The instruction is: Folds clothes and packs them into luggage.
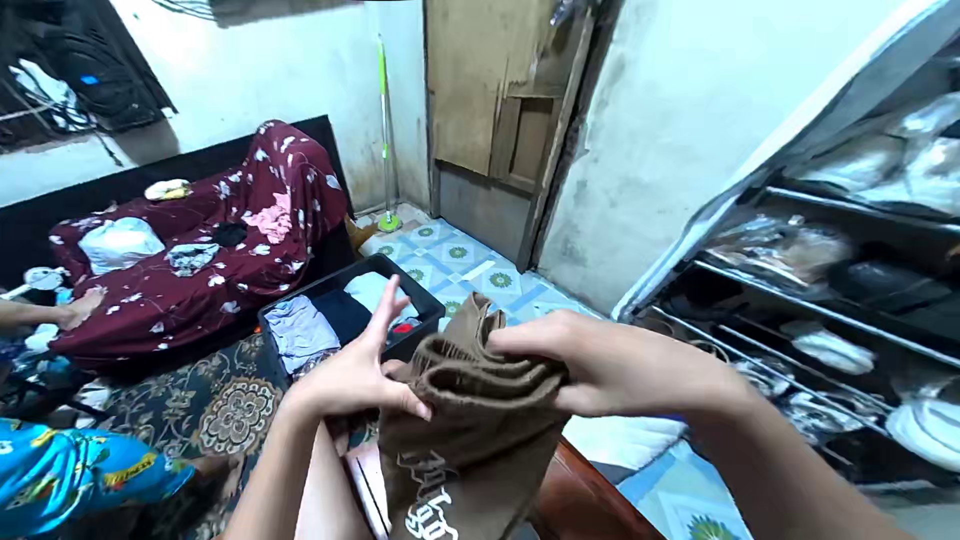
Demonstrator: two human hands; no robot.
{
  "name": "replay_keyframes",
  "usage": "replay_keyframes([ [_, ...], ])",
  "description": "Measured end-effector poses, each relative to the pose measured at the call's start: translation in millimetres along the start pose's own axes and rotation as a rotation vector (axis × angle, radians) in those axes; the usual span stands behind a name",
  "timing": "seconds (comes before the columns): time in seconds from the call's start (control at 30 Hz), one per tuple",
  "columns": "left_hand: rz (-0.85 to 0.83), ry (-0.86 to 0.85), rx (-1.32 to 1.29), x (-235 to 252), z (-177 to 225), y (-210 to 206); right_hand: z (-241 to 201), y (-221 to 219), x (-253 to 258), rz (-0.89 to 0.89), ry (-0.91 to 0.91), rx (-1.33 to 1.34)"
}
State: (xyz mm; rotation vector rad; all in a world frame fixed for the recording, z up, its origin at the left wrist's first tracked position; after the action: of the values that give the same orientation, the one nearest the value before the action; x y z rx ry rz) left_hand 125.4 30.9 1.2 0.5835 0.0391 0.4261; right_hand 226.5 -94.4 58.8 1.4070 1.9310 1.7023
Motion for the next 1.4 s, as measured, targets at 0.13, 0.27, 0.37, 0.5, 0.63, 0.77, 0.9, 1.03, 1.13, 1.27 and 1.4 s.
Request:
replay_keyframes([
  [0.13, -0.302, -0.235, -0.228, -22.3, 58.8, 14.5, -58.3, 31.3, 49.7, 0.01, 0.207, -0.1],
  [0.27, -0.175, -0.287, -0.265, -57.0, 85.4, 42.8, -81.5, 60.9, 82.7, 0.007, 0.319, -0.075],
  [0.37, 0.047, -0.341, -0.208, -87.8, 100.3, 66.3, -98.7, 70.6, 100.7, 0.022, 0.368, -0.192],
  [0.5, 0.247, -0.547, -0.129, -149.5, 117.1, 79.1, -126.9, 78.4, 103.3, 0.069, 0.421, -0.412],
  [0.63, 0.646, -0.532, -0.213, -189.7, 74.4, 96.8, -147.9, 75.2, 92.5, 0.081, 0.462, -0.474],
  [0.77, 0.521, -0.307, -0.28, -153.9, 26.3, 45.7, -151.5, 63.8, 90.2, 0.008, 0.494, -0.45],
  [0.9, 0.209, -0.431, -0.539, -123.4, 48.9, 2.4, -145.2, 56.2, 93.8, -0.038, 0.485, -0.415],
  [1.03, 0.192, -0.446, -0.594, -117.9, 67.1, 3.8, -143.3, 53.2, 90.5, -0.08, 0.505, -0.365],
  [1.13, 0.106, -0.393, -0.687, -109.9, 66.7, 5.1, -147.1, 47.3, 86.2, -0.128, 0.524, -0.307],
  [1.27, 0.184, -0.445, -0.655, -126.8, 73.1, 26.3, -136.8, 47.7, 85.1, -0.11, 0.444, -0.366],
  [1.4, 0.464, -0.363, -0.586, -141.3, 67.2, 51.5, -119.0, 51.5, 90.2, -0.096, 0.352, -0.395],
])
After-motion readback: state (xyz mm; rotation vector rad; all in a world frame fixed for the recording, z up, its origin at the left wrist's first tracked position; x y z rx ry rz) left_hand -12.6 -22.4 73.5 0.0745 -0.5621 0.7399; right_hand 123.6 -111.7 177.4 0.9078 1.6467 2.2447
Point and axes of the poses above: each hand's wrist, its own x-axis towards the middle knuckle, its own y-axis out of the back of the hand, z = x × y, the point moved 10 cm from there along x, towards the middle knuckle, and after that the axes turned 4 degrees about y, right-handed, at the moved point
